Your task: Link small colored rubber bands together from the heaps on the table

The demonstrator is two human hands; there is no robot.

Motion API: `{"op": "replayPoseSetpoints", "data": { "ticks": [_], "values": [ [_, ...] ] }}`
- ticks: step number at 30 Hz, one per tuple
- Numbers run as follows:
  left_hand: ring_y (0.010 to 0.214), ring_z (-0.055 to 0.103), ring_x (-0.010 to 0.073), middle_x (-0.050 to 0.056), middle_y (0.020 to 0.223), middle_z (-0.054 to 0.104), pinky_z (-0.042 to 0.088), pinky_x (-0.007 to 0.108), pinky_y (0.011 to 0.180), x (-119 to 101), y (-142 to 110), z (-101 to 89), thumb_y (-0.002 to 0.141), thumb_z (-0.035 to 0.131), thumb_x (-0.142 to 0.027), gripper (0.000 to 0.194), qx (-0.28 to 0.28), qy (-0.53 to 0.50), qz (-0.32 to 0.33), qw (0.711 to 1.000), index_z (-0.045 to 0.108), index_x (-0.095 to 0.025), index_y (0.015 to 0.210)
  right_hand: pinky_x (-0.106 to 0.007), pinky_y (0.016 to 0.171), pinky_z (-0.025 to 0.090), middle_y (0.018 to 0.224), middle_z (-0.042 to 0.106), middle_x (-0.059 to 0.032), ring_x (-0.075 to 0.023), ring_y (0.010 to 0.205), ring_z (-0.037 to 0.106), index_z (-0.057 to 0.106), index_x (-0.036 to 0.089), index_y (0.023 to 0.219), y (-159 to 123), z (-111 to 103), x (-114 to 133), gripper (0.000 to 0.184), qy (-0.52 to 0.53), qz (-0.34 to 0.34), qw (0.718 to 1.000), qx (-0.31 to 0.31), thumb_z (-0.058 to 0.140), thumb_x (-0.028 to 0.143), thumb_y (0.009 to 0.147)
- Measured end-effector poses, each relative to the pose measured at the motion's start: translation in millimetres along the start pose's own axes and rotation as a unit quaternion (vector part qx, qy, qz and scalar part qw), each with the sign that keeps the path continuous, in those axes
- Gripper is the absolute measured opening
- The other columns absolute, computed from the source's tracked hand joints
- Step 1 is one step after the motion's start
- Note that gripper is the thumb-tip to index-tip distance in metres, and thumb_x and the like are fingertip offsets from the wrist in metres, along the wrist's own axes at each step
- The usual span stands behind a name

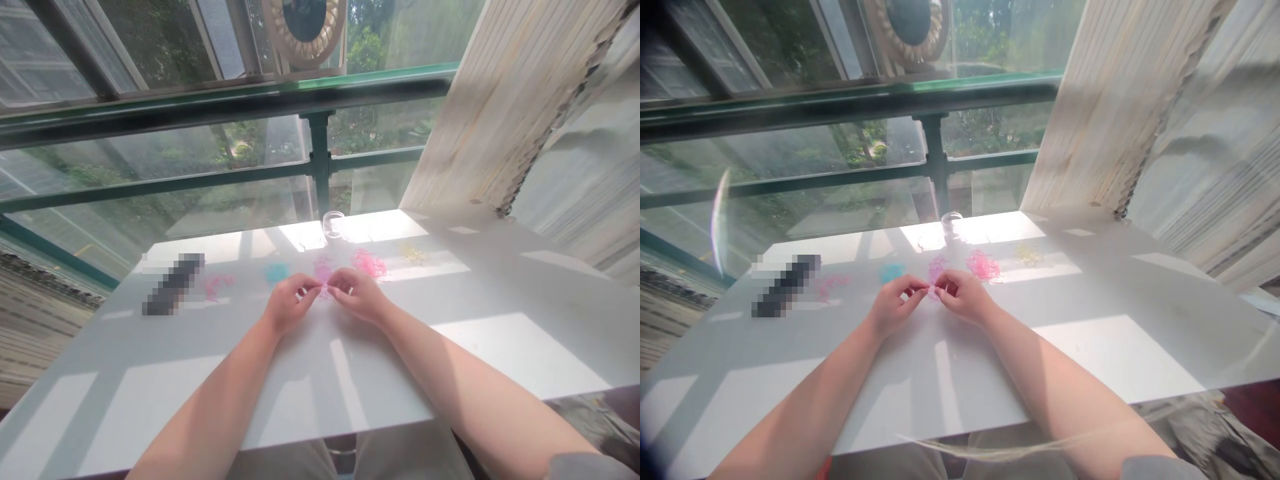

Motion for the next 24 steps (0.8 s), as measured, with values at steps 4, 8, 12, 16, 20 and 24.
{"op": "replayPoseSetpoints", "data": {
  "ticks": [4,8,12,16,20,24],
  "values": [
    [0.073,0.062,0.0137,0.003,0.081,0.069,0.049,0.025,0.067,-1.8,-2.0,3.7,0.082,0.054,-0.031,0.017,0.018,-0.027,-0.015,0.999,0.065,-0.019,0.085,-0.023,0.053,0.041,0.06,0.055,0.001,-0.0111,0.056,0.049,0.059,0.018,0.077,-1.6,-0.9,3.2,0.005,-0.005,-0.003,1.0,0.013,0.056,0.022,0.075],
    [0.074,0.062,0.0135,0.004,0.083,0.068,0.048,0.025,0.068,-3.0,-3.2,4.1,0.08,0.055,-0.029,0.016,0.022,-0.043,-0.01,0.999,0.063,-0.018,0.089,-0.023,0.054,0.042,0.061,0.055,0.0006,-0.011,0.056,0.049,0.058,0.018,0.076,-2.7,-1.9,5.0,0.006,-0.003,-0.003,1.0,0.023,0.055,0.024,0.077],
    [0.073,0.061,0.0135,0.004,0.082,0.067,0.047,0.025,0.067,-2.6,-3.0,0.0,0.077,0.056,-0.028,0.02,0.026,-0.044,0.003,0.999,0.062,-0.017,0.093,-0.024,0.053,0.043,0.061,0.054,0.0007,-0.0111,0.056,0.049,0.057,0.019,0.075,-3.8,-1.6,5.3,0.005,0.002,-0.006,1.0,0.019,0.055,0.024,0.077],
    [0.066,0.058,0.0121,0.003,0.075,0.067,0.043,0.023,0.06,-1.0,-2.8,-2.6,0.079,0.054,-0.033,0.021,0.071,-0.043,-0.008,0.997,0.064,-0.017,0.086,-0.024,0.055,0.044,0.067,0.055,-0.0006,-0.0115,0.059,0.051,0.059,0.019,0.074,-4.8,0.4,6.8,0.005,0.016,-0.031,0.999,0.017,0.057,0.023,0.076],
    [0.053,0.048,0.009,0.002,0.067,0.065,0.039,0.021,0.053,1.2,-3.4,-1.2,0.08,0.052,-0.036,0.025,0.1,-0.049,-0.029,0.993,0.067,-0.016,0.081,-0.024,0.056,0.045,0.072,0.056,-0.0015,-0.0114,0.061,0.052,0.062,0.02,0.075,-5.1,1.5,7.8,0.005,0.028,-0.054,0.998,0.017,0.057,0.019,0.075],
    [0.05,0.045,0.0078,0.0,0.062,0.063,0.037,0.02,0.05,2.0,-4.3,0.6,0.077,0.057,-0.034,0.021,0.07,-0.053,-0.039,0.995,0.068,-0.017,0.08,-0.024,0.056,0.045,0.072,0.055,-0.0011,-0.0111,0.061,0.053,0.063,0.02,0.075,-5.1,1.5,7.1,0.007,0.032,-0.059,0.998,0.015,0.057,0.017,0.074]
  ]
}}
Point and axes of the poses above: each hand's wrist, its own y-axis towards the middle knuckle, its own z-axis out of the palm, x = y × z, the point moved 1 cm from there along y, towards the middle knuckle
